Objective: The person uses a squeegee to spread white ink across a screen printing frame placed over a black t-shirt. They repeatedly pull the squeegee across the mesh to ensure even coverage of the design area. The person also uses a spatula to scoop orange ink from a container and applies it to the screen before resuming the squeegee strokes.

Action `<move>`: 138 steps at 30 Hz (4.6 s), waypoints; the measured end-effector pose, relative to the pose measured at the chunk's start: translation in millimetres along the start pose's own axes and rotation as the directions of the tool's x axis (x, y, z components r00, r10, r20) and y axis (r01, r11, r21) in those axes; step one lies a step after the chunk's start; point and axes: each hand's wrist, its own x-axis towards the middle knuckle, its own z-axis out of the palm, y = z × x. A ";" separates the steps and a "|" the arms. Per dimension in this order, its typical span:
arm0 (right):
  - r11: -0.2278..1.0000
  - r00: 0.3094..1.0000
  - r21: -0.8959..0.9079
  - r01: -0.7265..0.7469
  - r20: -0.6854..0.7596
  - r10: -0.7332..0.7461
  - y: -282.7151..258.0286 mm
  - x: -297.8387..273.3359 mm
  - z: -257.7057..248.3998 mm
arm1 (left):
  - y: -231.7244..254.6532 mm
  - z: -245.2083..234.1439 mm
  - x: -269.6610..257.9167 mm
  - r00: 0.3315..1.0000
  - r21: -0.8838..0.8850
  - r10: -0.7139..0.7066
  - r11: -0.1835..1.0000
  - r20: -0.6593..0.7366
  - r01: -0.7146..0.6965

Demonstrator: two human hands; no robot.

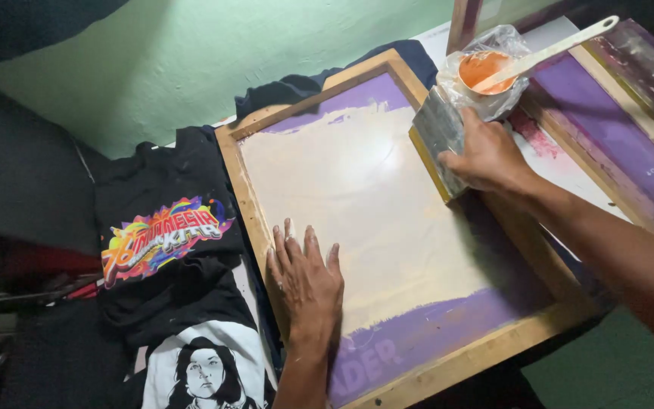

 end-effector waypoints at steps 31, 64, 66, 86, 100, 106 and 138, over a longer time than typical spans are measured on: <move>0.779 0.937 0.626 0.019 0.261 -0.232 -159.9 2.2 73.8 | -2.2 9.9 -2.3 0.975 0.040 0.002 0.999 -0.223 0.008; 0.810 0.977 0.573 -0.122 0.213 -0.003 -161.0 73.7 81.6 | -5.5 16.7 -0.4 0.983 0.017 -0.044 0.999 -0.177 0.048; 0.827 0.986 0.542 -0.148 0.150 0.078 -122.6 81.4 62.6 | -4.2 14.6 1.7 0.989 -0.029 -0.043 0.999 -0.143 0.040; 0.899 0.942 0.432 0.075 0.264 -0.206 -84.2 -56.7 59.8 | -7.4 3.9 -11.9 0.998 -0.034 0.059 0.998 -0.034 -0.061; 0.845 0.958 0.505 -0.175 0.284 0.028 1.8 -107.3 -0.9 | 13.2 -1.5 -58.9 0.950 -0.003 0.214 0.976 0.227 -0.219; 0.872 0.946 0.489 0.002 0.283 -0.161 2.7 -87.9 44.3 | 5.8 -2.6 20.7 0.934 0.012 0.091 0.995 0.345 -0.102; 0.827 0.872 0.542 -0.146 0.466 -0.151 -30.1 -115.4 22.3 | -26.0 12.9 18.7 0.966 0.127 0.210 0.965 0.152 -0.230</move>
